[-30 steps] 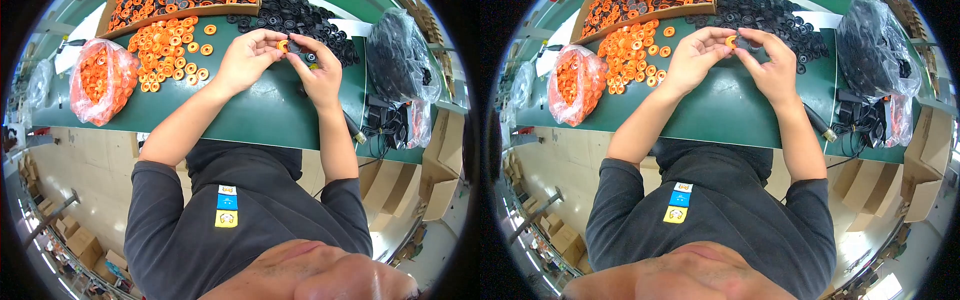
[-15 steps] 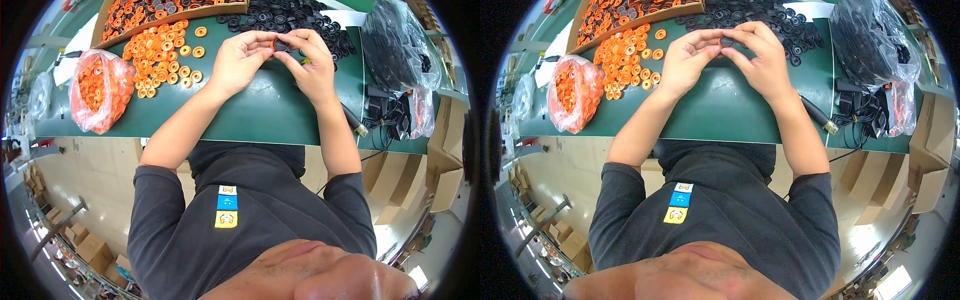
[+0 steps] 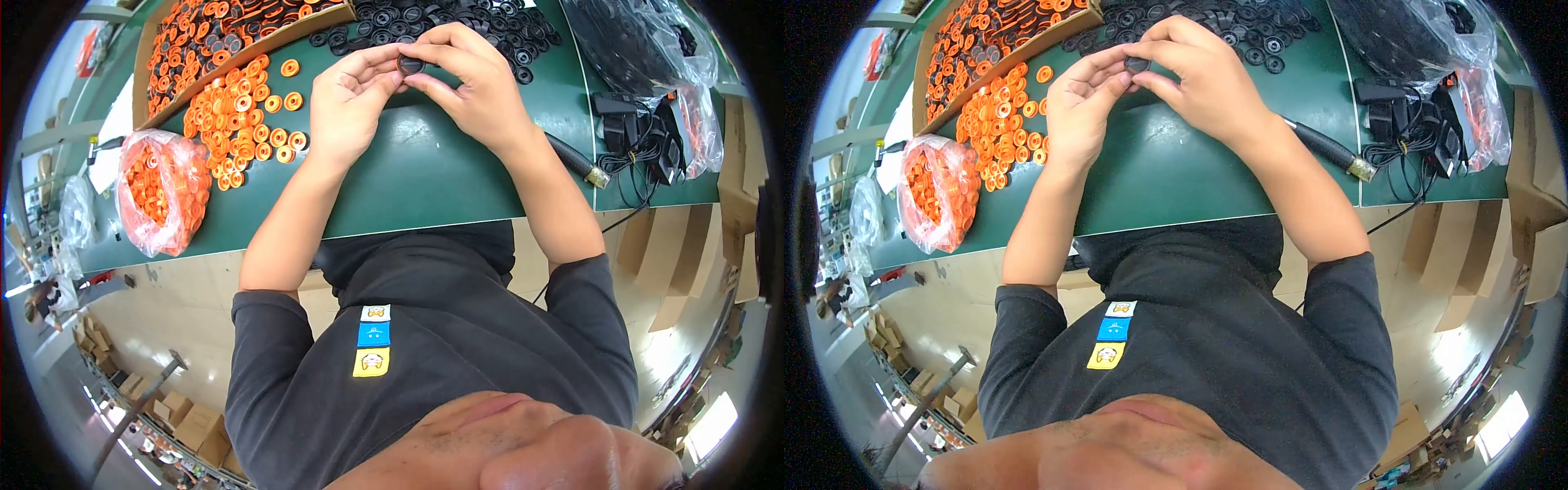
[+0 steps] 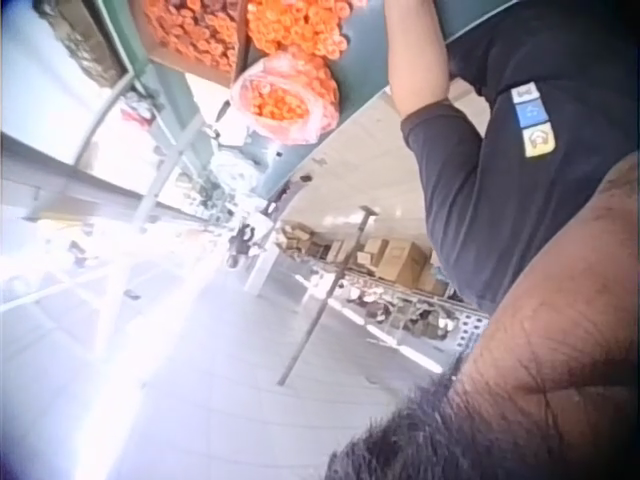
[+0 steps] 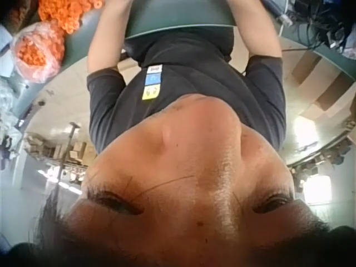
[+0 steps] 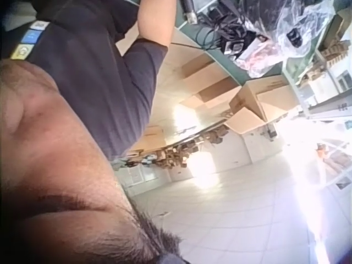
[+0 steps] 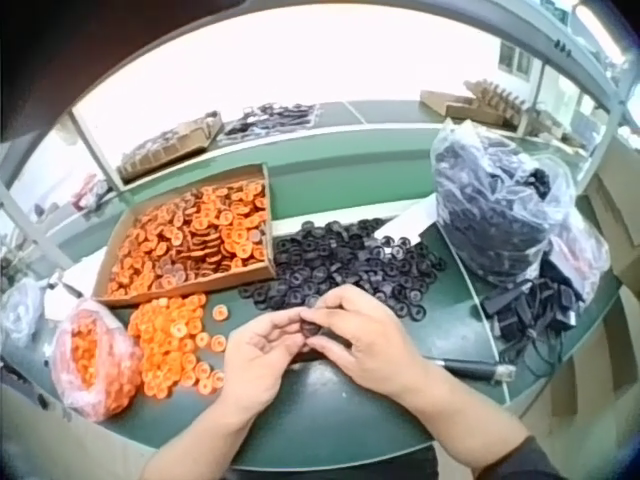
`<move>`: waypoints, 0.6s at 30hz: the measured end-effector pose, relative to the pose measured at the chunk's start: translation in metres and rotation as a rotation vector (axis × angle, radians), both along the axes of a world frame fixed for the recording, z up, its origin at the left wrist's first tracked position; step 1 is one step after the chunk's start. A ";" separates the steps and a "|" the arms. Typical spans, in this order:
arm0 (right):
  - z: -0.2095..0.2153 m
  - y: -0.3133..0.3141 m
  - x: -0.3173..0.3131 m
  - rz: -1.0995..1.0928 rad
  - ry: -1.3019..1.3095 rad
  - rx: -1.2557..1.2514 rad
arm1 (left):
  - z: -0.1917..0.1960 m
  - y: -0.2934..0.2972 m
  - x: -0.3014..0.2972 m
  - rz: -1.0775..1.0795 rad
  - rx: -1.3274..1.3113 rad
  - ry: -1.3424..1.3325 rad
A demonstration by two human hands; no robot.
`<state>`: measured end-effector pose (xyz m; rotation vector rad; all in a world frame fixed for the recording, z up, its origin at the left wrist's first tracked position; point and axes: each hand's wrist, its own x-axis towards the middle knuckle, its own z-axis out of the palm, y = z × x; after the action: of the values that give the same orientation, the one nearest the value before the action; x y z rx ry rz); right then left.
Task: The person assembles small orange and black plastic rings on a workbench by securing them with a rubber mallet.
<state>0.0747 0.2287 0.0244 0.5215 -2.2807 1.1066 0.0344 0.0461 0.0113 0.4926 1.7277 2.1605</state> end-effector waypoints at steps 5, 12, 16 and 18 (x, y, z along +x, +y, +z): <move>-0.001 0.001 0.002 -0.022 -0.022 0.014 | 0.002 0.001 0.000 0.005 -0.018 0.015; 0.003 0.000 0.002 -0.002 -0.090 -0.085 | 0.004 0.000 0.000 0.009 -0.011 0.017; 0.013 -0.001 0.008 -0.058 -0.111 -0.130 | 0.008 0.000 0.001 0.002 0.007 0.017; 0.013 -0.001 0.007 -0.056 -0.099 -0.117 | 0.007 0.000 0.000 -0.008 0.008 0.006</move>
<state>0.0820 0.2278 0.0377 0.3622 -2.2828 1.2540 0.0344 0.0459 0.0184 0.5077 1.7181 2.1626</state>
